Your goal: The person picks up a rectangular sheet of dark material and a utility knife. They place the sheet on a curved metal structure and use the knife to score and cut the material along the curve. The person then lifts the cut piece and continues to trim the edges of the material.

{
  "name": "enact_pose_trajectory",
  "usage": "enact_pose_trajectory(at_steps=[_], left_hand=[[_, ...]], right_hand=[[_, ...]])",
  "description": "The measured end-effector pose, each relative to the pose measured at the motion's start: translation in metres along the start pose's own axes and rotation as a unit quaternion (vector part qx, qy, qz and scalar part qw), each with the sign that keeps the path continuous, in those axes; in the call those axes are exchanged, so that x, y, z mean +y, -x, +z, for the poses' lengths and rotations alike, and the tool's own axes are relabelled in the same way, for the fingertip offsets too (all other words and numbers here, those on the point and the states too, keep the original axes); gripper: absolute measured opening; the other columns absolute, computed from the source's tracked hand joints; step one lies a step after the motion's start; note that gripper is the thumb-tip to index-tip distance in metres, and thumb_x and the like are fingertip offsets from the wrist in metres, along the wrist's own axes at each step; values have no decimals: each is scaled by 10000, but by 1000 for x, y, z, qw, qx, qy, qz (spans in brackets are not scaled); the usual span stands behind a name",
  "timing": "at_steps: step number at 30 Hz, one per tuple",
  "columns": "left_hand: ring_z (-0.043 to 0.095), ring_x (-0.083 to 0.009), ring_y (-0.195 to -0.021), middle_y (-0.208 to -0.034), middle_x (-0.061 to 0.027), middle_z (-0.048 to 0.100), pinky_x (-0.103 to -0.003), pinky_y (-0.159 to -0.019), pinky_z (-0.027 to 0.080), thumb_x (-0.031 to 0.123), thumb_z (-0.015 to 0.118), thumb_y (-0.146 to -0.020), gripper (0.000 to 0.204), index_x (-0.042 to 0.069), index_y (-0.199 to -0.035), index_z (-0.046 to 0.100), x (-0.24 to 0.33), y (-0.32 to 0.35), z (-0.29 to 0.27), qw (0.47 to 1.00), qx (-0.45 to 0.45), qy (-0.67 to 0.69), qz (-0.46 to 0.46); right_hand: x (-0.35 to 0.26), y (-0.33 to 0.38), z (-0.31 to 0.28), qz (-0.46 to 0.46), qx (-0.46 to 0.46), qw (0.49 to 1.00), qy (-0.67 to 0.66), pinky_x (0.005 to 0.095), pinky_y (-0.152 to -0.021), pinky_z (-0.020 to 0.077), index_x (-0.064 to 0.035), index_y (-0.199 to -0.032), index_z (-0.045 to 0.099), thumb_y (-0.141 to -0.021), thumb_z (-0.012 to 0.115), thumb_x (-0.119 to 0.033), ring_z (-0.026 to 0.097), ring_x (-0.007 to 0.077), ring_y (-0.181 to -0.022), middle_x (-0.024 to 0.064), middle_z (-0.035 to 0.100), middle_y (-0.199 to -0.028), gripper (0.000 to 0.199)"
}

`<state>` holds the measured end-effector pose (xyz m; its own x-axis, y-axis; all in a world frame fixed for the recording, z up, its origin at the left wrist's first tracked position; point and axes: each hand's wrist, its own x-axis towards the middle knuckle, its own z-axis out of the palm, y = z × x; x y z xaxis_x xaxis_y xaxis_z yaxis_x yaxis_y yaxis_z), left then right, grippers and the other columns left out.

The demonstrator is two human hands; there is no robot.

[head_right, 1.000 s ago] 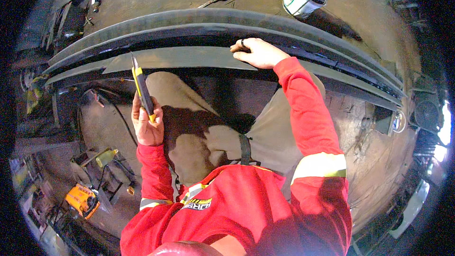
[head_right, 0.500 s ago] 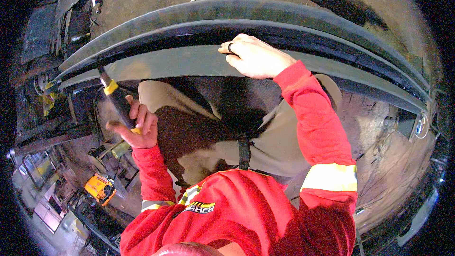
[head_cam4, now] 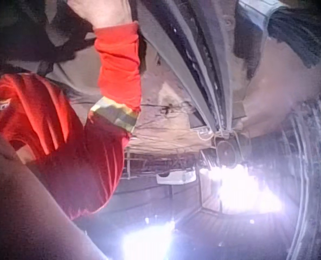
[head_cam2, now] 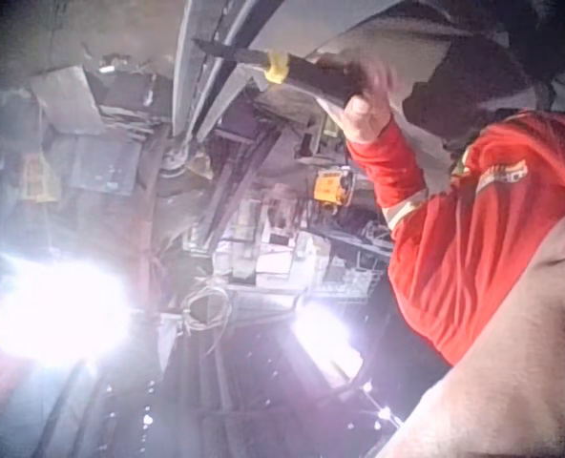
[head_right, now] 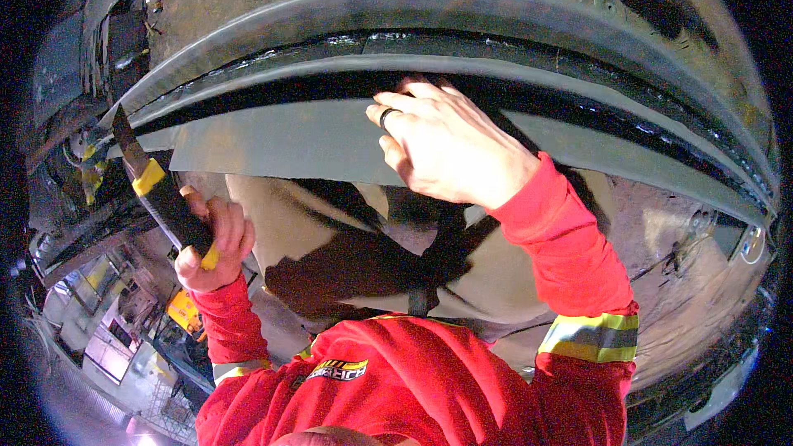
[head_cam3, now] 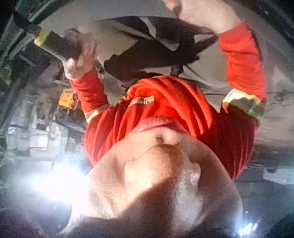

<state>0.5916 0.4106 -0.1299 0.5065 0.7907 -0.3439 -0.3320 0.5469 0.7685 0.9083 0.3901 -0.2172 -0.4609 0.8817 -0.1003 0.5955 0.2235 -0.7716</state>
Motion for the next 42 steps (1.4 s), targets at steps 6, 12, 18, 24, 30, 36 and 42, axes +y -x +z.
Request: enact_pose_trajectory(at_steps=[6, 12, 18, 24, 30, 36, 42], left_hand=[[554, -200, -909, -1042, -156, 587, -317, -816, 410, 440, 551, -746, 707, -109, -1192, 560, 23, 10, 25, 853, 107, -490, -141], [615, -373, -983, -1084, -262, 601, -374, -894, 454, 8, 533, -776, 513, -82, -1279, 483, 36, -9, 62, 723, -8, -688, -56], [611, -432, -899, -1035, -254, 604, -401, -808, 489, -25, 510, -783, 452, -34, -1234, 522, 30, -47, 81, 654, -70, -753, -15], [601, -417, -780, -891, -233, 595, -431, -709, 486, -11, 525, -781, 434, -20, -1215, 537, 13, -76, 90, 629, -103, -771, 23], [592, -399, -703, -812, -216, 585, -443, -652, 476, 5, 539, -773, 413, -10, -1185, 566, -1, -91, 89, 615, -105, -781, 14], [595, -404, -707, -818, -221, 588, -444, -656, 480, 2, 541, -770, 401, -12, -1170, 568, -11, -98, 89, 619, -105, -778, 15], [595, -405, -690, -803, -219, 590, -441, -642, 481, -7, 544, -767, 400, -13, -1167, 569, -14, -101, 93, 613, -97, -784, 9]], right_hand=[[0, 2, 3, -1, 18, 1000, 13, 414, -955, 452, 46, -1182, 587, -847, 571, -116, 547, 321, -1097, 184, 596, -1225, 372], [1, 4, 6, -15, 35, 999, 35, 421, -954, 445, 45, -1190, 585, -861, 554, -137, 541, 329, -1111, 184, 595, -1234, 377], [0, 6, 3, -6, 45, 999, 26, 418, -943, 445, 33, -1181, 586, -883, 552, -156, 545, 317, -1137, 187, 594, -1236, 355], [4, 8, 7, -21, 57, 998, 21, 412, -915, 460, 36, -1158, 586, -856, 581, -149, 576, 325, -1096, 195, 601, -1205, 354], [6, 8, 9, -19, 52, 998, 18, 411, -894, 468, 46, -1147, 591, -822, 603, -139, 582, 322, -1072, 199, 601, -1205, 374], [5, 7, 6, -3, 37, 999, 2, 404, -899, 461, 57, -1148, 595, -820, 608, -135, 580, 313, -1075, 199, 601, -1207, 380], [6, 10, 6, -5, 48, 999, 13, 402, -928, 446, 55, -1162, 595, -836, 613, -149, 567, 306, -1113, 197, 601, -1219, 386]])
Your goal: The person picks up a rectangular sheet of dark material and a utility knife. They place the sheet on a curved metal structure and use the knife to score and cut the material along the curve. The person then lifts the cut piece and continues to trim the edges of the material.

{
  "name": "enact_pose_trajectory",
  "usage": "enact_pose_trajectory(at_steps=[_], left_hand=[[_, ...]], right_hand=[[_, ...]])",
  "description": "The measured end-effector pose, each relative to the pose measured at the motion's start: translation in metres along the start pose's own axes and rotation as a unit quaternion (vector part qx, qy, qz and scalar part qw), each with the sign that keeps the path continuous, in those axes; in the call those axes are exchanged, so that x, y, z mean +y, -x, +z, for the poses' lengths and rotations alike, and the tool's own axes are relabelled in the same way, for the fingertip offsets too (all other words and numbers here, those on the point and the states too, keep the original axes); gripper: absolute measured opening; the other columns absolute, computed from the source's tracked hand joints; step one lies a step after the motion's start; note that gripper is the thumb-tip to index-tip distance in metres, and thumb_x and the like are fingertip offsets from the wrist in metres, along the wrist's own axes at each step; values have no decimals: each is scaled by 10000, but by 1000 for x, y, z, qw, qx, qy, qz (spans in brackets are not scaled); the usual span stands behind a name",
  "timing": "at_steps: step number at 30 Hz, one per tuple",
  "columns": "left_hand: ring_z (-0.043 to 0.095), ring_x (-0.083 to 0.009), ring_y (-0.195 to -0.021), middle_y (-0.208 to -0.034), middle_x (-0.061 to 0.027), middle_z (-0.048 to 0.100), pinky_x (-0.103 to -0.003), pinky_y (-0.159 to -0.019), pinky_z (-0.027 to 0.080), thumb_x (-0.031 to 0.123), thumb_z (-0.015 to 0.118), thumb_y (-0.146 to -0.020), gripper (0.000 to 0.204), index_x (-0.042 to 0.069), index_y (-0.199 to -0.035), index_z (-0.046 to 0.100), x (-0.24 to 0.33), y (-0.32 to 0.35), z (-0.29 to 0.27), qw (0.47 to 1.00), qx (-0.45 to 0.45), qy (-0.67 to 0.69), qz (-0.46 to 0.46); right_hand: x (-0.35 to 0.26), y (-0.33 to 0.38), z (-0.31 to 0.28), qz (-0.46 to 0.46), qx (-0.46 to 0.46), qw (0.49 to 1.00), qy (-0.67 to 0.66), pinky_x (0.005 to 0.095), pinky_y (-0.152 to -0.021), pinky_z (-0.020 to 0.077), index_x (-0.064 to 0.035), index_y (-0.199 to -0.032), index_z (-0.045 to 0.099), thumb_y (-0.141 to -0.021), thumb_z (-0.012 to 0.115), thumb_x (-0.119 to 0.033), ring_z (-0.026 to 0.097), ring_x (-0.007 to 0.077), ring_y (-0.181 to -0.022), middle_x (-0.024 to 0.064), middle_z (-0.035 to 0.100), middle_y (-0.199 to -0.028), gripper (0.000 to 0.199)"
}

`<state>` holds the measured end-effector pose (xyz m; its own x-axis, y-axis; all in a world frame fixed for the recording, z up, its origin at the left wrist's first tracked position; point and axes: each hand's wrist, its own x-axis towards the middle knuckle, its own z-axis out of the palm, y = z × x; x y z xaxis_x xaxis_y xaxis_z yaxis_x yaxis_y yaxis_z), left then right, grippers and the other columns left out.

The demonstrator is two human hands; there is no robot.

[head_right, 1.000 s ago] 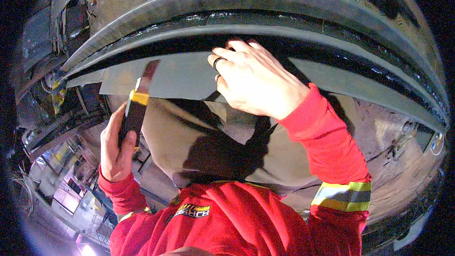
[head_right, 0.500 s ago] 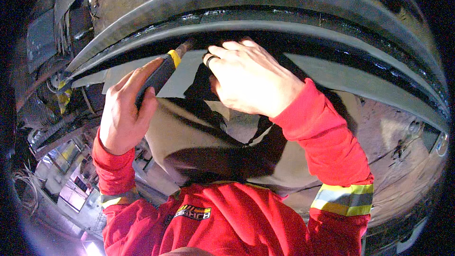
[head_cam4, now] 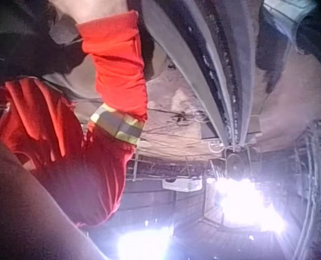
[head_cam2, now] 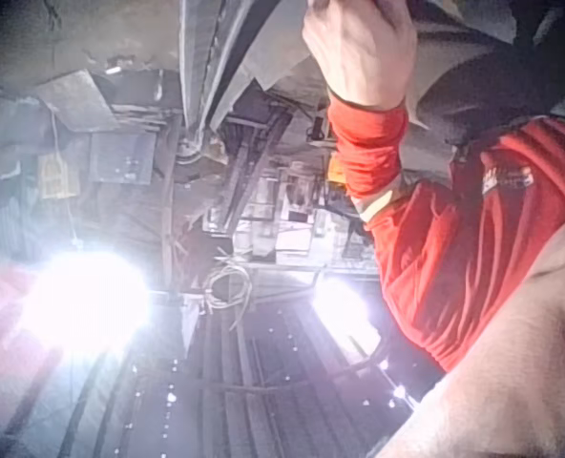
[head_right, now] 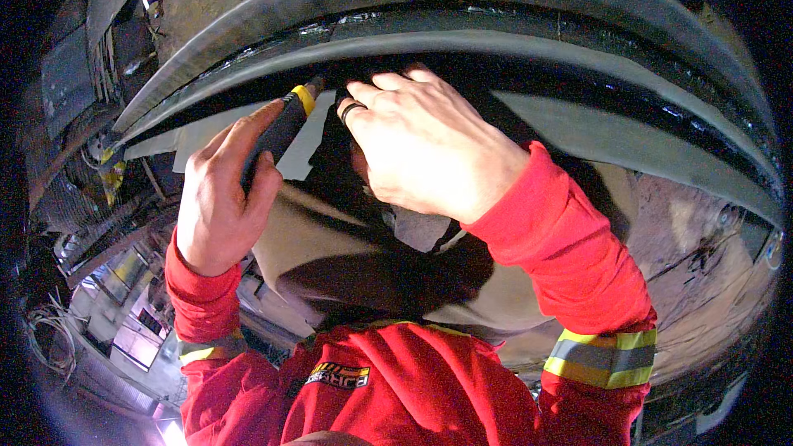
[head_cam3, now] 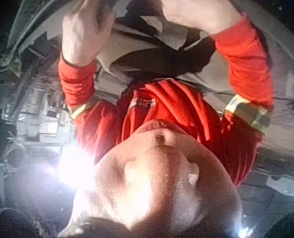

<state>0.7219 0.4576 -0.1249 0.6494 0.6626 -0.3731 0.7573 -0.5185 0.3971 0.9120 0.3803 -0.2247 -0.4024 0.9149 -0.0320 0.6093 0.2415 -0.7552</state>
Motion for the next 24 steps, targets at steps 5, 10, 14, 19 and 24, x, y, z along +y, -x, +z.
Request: enact_pose_trajectory(at_steps=[5, 10, 14, 19, 24], left_hand=[[598, -411, -700, -805, -221, 594, -441, -650, 484, 1, 545, -770, 389, -9, -1158, 577, 4, 1, 1, 1000, -7, -14, -13], [617, -441, -811, -897, -240, 621, -433, -738, 497, 14, 533, -772, 375, -16, -1141, 592, 2, 14, -14, 999, -8, 13, -31], [649, -343, -765, -890, -229, 619, -336, -746, 499, 1, 498, -757, 417, -19, -1161, 598, -11, 51, -27, 999, 43, 24, -18], [527, -120, -688, -784, -99, 586, -261, -676, 459, 6, 489, -800, 399, -2, -1183, 600, -4, 95, -34, 994, 69, 53, -69], [544, -136, -1100, -1178, -67, 625, -296, -986, 394, 82, 508, -917, 361, 11, -1263, 584, -19, 146, -43, 990, 44, 86, -100]], right_hand=[[-1, 0, -6, 2, -27, 999, -21, 407, -957, 433, 67, -1182, 579, -816, 665, -228, 547, 324, -1150, 216, 583, -1239, 477], [-4, 1, -13, -5, -94, 995, -13, 438, -991, 414, 76, -1282, 491, -633, 816, -447, 458, 338, -1260, 225, 492, -1346, 895], [-4, 0, -1, -19, -64, 998, 15, 427, -964, 441, 46, -1229, 524, -673, 772, -300, 505, 331, -1198, 199, 538, -1276, 701], [-14, -10, -10, 3, -117, 993, -10, 390, -959, 446, -3, -1156, 584, -727, 670, -234, 575, 334, -1081, 187, 623, -1101, 495], [-66, -36, -38, 143, -228, 963, -21, 353, -952, 443, 1, -1193, 614, -869, 534, -333, 605, 278, -1040, 177, 659, -1108, 472]])
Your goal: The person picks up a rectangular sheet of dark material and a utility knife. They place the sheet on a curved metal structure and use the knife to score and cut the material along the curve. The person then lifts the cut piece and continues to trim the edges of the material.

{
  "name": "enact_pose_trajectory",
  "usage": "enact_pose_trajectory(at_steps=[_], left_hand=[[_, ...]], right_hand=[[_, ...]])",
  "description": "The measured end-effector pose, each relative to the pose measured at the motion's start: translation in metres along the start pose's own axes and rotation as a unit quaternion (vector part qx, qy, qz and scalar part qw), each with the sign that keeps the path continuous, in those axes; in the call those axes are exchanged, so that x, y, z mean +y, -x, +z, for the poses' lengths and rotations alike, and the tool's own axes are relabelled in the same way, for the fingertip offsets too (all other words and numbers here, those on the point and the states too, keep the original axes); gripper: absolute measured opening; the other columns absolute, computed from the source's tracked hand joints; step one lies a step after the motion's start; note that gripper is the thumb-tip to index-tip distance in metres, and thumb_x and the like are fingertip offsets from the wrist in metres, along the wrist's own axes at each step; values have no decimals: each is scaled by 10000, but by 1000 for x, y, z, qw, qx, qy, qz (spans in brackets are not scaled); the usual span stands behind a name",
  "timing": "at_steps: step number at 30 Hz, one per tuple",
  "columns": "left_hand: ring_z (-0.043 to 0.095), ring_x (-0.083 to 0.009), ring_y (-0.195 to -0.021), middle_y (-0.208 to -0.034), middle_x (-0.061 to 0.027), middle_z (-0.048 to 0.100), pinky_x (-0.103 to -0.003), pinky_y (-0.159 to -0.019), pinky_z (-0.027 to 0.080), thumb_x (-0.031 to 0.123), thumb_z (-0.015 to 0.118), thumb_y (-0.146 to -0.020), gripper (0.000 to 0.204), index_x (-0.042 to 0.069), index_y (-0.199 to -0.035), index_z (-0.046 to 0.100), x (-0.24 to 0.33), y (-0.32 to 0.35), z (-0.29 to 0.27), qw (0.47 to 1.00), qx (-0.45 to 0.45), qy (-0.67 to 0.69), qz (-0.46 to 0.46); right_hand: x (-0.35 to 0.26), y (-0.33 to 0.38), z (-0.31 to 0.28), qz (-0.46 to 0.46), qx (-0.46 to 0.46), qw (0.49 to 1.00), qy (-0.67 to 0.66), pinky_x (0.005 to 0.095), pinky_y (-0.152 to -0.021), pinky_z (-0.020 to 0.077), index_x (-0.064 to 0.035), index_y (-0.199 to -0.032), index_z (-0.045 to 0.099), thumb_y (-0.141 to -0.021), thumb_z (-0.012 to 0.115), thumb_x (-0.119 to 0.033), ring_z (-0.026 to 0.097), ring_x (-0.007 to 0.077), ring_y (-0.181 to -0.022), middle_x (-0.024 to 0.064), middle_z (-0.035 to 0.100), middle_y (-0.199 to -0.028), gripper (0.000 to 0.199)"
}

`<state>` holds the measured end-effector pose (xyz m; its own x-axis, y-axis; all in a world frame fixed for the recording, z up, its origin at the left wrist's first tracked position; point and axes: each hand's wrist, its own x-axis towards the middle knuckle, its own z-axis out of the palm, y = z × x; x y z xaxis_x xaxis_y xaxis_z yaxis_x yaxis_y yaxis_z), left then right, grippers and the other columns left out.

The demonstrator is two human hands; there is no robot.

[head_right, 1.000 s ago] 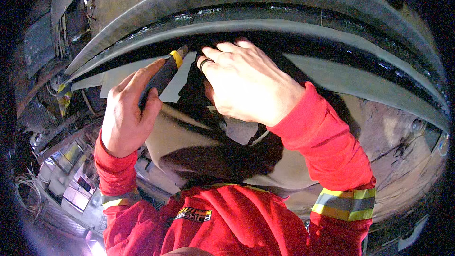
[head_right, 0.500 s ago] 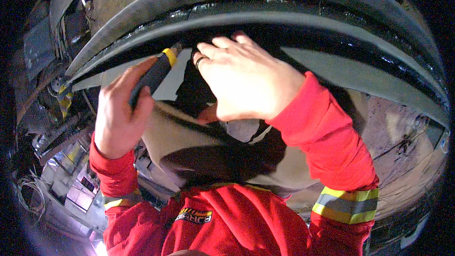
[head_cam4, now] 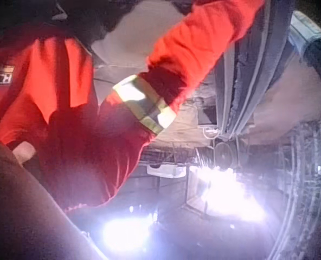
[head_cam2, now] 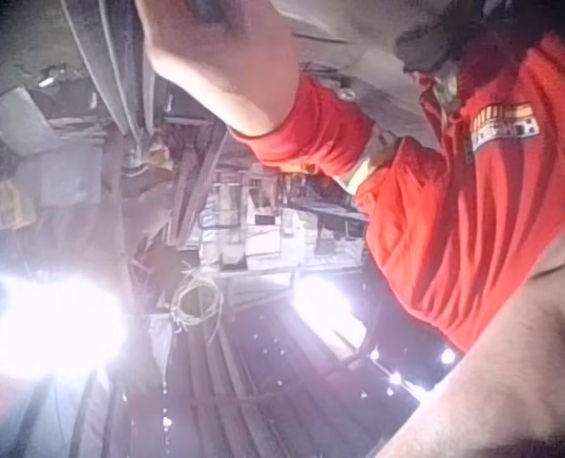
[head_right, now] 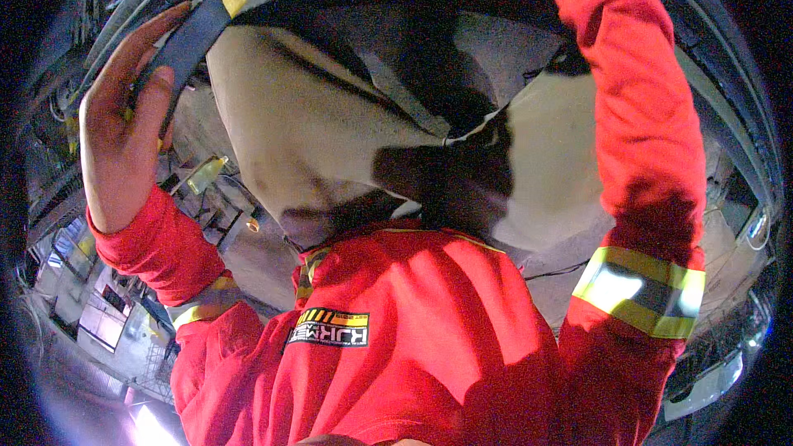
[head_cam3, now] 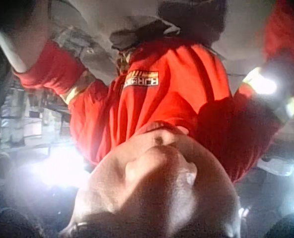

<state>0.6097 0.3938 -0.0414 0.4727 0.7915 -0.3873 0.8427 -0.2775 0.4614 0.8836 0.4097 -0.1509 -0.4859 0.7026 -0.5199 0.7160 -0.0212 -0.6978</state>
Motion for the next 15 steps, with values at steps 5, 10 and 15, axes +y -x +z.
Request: enact_pose_trajectory(at_steps=[5, 10, 15], left_hand=[[535, -113, -1073, -1182, -52, 621, -257, -944, 400, 126, 507, -939, 369, 24, -1287, 575, -16, -3, 0, 998, 6, 7, 57], [540, -119, -1060, -1168, -56, 623, -261, -944, 400, 124, 515, -930, 372, 23, -1282, 577, -8, -12, 10, 996, 7, 32, 86], [571, -82, -869, -1070, -44, 645, -222, -737, 448, 134, 534, -925, 380, 32, -1290, 567, -4, 3, 11, 997, -55, -35, 36]], right_hand=[[55, -8, -2, -201, 57, 952, 224, 329, -1029, 374, -36, -1234, 608, -902, 515, -347, 546, 287, -1165, 154, 618, -1235, 465], [28, 1, 1, -60, -13, 998, 33, 316, -1015, 380, -45, -1272, 589, -896, 524, -342, 559, 258, -1160, 154, 620, -1245, 483], [1, 6, 18, -53, -42, 997, 38, 310, -974, 415, -48, -1269, 595, -886, 537, -341, 595, 244, -1101, 156, 645, -1201, 486]])
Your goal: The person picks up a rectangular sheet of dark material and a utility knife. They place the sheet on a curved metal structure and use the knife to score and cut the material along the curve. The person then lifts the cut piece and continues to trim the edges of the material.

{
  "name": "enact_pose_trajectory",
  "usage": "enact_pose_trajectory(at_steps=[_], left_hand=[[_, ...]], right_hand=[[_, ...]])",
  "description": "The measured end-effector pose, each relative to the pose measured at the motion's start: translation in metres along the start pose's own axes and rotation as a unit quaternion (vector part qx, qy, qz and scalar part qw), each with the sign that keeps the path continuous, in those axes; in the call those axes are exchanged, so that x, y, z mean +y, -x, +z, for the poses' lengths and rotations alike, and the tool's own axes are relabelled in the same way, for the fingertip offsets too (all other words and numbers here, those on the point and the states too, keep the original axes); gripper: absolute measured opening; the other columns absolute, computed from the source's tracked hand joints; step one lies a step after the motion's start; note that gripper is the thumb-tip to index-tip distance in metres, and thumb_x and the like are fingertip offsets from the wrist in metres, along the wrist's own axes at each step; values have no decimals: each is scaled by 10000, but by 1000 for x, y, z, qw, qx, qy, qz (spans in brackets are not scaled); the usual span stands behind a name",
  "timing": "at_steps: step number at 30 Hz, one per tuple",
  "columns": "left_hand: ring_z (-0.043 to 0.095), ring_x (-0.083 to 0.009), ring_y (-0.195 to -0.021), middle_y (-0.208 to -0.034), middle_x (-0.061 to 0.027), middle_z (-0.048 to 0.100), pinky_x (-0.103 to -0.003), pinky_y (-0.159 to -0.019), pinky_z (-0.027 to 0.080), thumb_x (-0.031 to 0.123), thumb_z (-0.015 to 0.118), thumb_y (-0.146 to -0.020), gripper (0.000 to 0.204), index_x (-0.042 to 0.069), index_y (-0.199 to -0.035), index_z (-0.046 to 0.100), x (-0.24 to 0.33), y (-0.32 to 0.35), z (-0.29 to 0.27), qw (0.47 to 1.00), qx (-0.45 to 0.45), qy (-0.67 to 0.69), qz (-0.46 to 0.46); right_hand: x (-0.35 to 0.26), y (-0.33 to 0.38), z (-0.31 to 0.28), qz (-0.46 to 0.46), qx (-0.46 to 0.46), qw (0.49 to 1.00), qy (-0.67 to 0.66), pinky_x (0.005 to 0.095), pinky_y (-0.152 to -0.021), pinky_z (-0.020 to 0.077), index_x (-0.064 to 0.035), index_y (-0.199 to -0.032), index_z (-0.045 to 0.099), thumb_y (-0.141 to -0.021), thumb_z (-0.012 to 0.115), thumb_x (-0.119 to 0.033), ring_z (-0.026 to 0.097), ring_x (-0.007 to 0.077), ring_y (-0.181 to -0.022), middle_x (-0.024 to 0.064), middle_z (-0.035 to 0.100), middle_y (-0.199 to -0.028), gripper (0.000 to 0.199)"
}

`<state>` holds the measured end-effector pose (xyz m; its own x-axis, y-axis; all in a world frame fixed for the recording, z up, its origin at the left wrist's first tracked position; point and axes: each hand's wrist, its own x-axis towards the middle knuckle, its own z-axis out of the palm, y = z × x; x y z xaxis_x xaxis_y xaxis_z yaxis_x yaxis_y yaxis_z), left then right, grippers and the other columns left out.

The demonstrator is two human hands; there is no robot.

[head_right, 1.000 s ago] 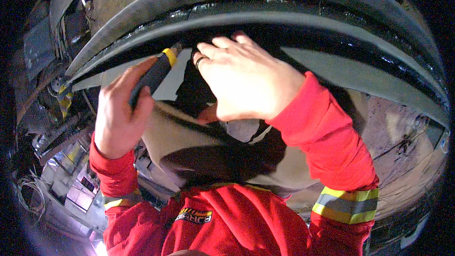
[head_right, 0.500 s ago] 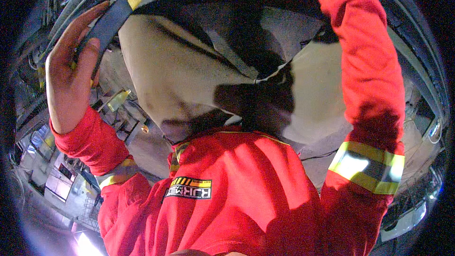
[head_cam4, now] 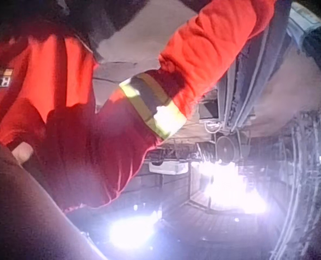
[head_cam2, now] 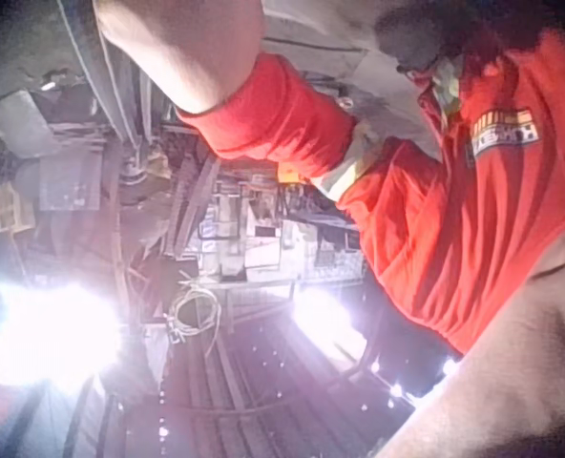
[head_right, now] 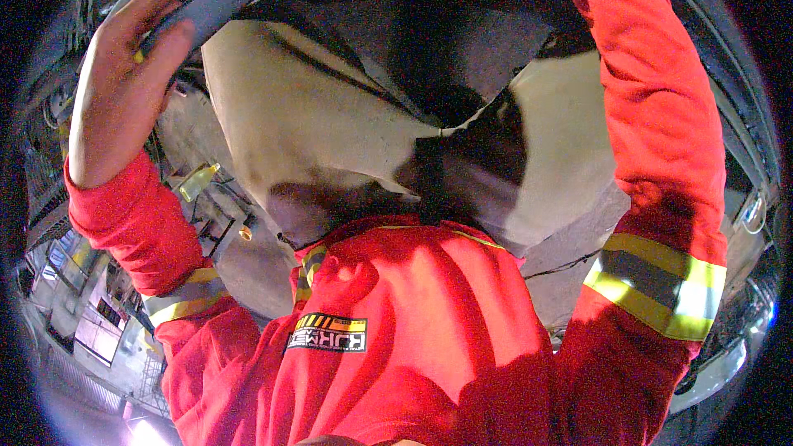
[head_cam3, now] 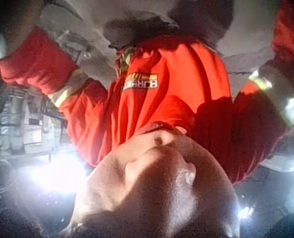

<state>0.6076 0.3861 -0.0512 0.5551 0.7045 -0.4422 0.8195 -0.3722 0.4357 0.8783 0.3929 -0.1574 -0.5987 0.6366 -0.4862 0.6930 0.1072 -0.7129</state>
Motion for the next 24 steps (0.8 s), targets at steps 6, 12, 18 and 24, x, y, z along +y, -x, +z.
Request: enact_pose_trajectory(at_steps=[6, 12, 18, 24], left_hand=[[636, -273, -693, -840, -203, 667, -354, -681, 508, 90, 537, -758, 365, -54, -1074, 649, 64, -38, 6, 998, 16, -60, 8], [649, -326, -730, -838, -240, 661, -375, -676, 509, 104, 552, -761, 339, -82, -1027, 650, 69, -37, 7, 993, 38, -96, 61], [653, -362, -770, -848, -254, 661, -394, -719, 516, 135, 548, -770, 349, -77, -1024, 660, 59, -42, 15, 987, 55, -136, 62], [660, -367, -818, -884, -272, 660, -401, -746, 518, 154, 553, -771, 358, -73, -1023, 665, 74, -62, 8, 992, 15, -122, -22]], right_hand=[[19, 3, -13, 31, -28, 999, -17, 316, -936, 445, -30, -1297, 567, -846, 639, -338, 617, 231, -1046, 178, 660, -1151, 550], [11, 10, -20, 32, -36, 999, 12, 321, -924, 445, -40, -1299, 566, -815, 687, -372, 616, 240, -1050, 192, 651, -1164, 599], [32, -21, -8, -23, -15, 999, 32, 332, -923, 449, -38, -1292, 570, -807, 685, -395, 623, 264, -1038, 183, 661, -1149, 613], [30, -13, -15, -7, -25, 1000, 15, 334, -934, 447, -19, -1294, 563, -809, 664, -387, 619, 267, -1058, 188, 649, -1178, 618]])
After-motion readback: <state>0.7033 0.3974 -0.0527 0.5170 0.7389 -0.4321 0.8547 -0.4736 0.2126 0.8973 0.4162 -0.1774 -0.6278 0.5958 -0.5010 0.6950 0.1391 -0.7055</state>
